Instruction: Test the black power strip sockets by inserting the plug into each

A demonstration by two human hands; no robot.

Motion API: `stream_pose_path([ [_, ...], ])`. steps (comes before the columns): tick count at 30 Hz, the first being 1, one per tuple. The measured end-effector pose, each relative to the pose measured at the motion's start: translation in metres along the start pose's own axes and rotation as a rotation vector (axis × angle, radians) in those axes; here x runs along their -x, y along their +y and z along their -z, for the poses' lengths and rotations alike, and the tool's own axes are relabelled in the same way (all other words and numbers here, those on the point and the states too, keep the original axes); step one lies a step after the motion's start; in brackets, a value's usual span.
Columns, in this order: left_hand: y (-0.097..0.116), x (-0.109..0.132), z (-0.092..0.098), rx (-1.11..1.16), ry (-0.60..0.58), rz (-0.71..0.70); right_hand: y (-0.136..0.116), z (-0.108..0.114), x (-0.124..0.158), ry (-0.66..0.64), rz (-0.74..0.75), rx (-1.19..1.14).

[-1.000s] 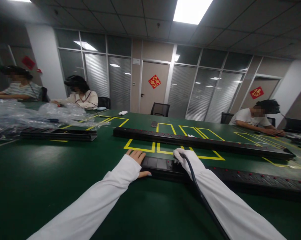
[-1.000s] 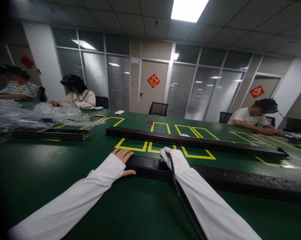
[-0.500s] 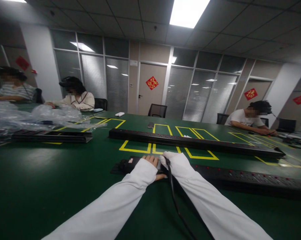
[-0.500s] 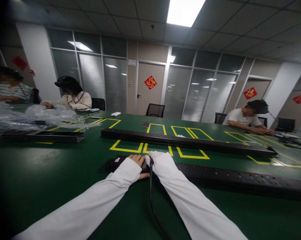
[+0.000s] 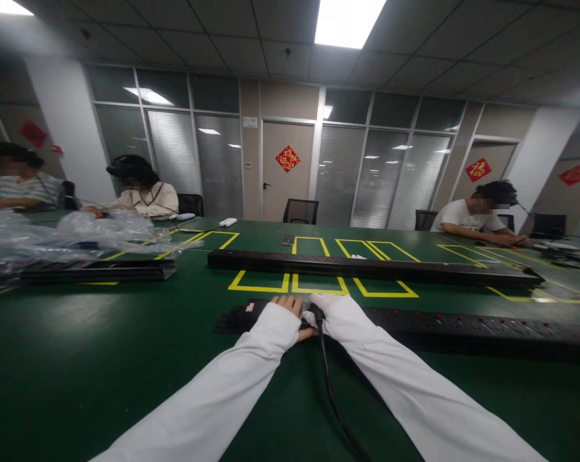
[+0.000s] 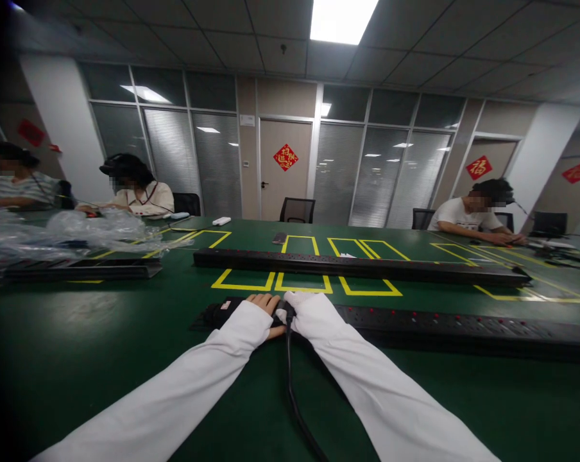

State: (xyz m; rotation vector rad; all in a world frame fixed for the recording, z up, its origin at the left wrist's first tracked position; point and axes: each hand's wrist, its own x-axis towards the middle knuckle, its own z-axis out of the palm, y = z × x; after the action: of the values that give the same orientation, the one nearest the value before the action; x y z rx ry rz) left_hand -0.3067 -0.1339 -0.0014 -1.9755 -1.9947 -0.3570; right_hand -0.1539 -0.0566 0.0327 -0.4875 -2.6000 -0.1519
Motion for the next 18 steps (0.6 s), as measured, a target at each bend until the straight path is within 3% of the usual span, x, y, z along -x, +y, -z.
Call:
stream_pose_path([
  [5, 0.006, 0.006, -0.001, 0.045, 0.069, -0.049, -0.003, -0.001, 0.004, 0.031, -0.053, -0.009],
  [18, 0.005, 0.010, 0.004, 0.050, 0.068, -0.060, -0.014, 0.005, 0.007, 0.035, -0.108, -0.010],
])
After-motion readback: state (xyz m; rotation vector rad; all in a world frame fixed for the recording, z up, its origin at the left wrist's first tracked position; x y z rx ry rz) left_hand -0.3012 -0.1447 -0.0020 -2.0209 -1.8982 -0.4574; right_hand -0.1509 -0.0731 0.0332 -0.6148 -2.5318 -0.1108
